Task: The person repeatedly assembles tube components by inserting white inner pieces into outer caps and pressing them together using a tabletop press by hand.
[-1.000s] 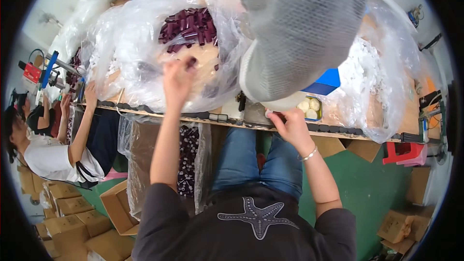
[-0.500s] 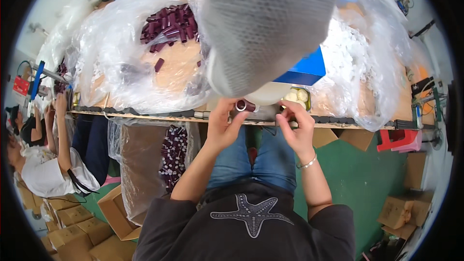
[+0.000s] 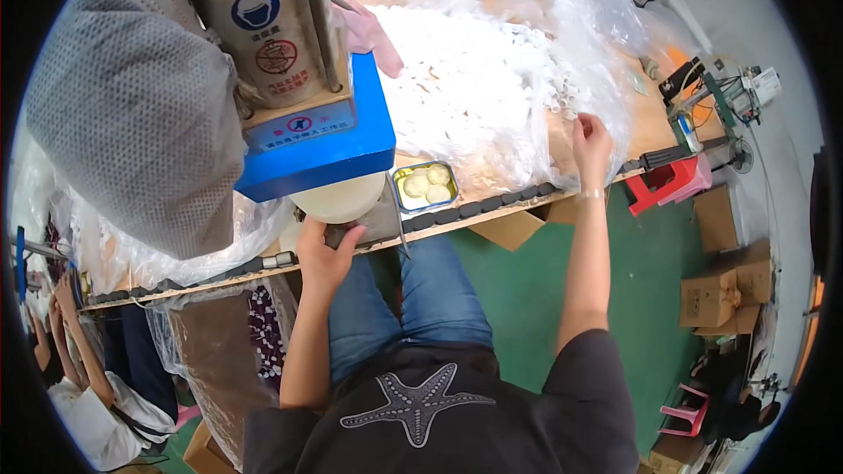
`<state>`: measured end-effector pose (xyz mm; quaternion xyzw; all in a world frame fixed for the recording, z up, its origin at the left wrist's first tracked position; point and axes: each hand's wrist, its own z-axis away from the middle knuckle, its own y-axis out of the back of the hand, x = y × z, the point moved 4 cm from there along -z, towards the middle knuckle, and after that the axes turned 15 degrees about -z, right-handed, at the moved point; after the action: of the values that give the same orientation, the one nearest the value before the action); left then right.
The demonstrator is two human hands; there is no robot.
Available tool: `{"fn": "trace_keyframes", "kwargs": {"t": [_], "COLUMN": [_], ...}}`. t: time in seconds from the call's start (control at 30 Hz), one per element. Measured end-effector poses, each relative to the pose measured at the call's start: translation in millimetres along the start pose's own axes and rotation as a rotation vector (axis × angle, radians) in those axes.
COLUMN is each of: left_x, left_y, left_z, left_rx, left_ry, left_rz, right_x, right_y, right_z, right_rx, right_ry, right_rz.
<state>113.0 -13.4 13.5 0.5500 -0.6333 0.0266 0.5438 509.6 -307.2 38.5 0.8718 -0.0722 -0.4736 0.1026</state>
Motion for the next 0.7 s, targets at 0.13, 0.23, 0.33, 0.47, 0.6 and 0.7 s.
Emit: {"fn": "trace_keyframes", "kwargs": {"t": [0.13, 0.23, 0.33, 0.47, 0.6, 0.7], "left_x": [-9.0, -12.6, -3.7, -5.1, 0.1, 4.2], "left_y": [2.3, -3.1, -4.0, -1.0, 3.9, 3.5], "left_z": [3.6, -5.7, -8.4, -5.3, -5.9, -5.0], "left_rx": [0.036, -0.059, -0.097, -0.069, -0.039, 0.019], "left_ry": [-0.030, -0.057, -0.045, -0.107, -0.185, -0.185], "left_rz": [-0.018, 0.008, 0.045, 0.020, -0.067, -0.109], "right_x": [-30.7, 20.4, 45.2, -29.0, -86.0, -145.6], "right_y": [-40.2, -37.6, -33.6, -44.9, -92.6, -129.4], "right_z": [-10.3, -23.4, -16.5, -12.4, 63.7, 129.2], "right_rx": [-0.308, -0.604, 0.001, -0.417, -0.551, -0.836], "right_ry": [0.434, 0.374, -0.595, 0.434, 0.197, 0.379], "right_rz": [0.646, 1.019, -0.398, 0.628, -0.432, -0.164]}}
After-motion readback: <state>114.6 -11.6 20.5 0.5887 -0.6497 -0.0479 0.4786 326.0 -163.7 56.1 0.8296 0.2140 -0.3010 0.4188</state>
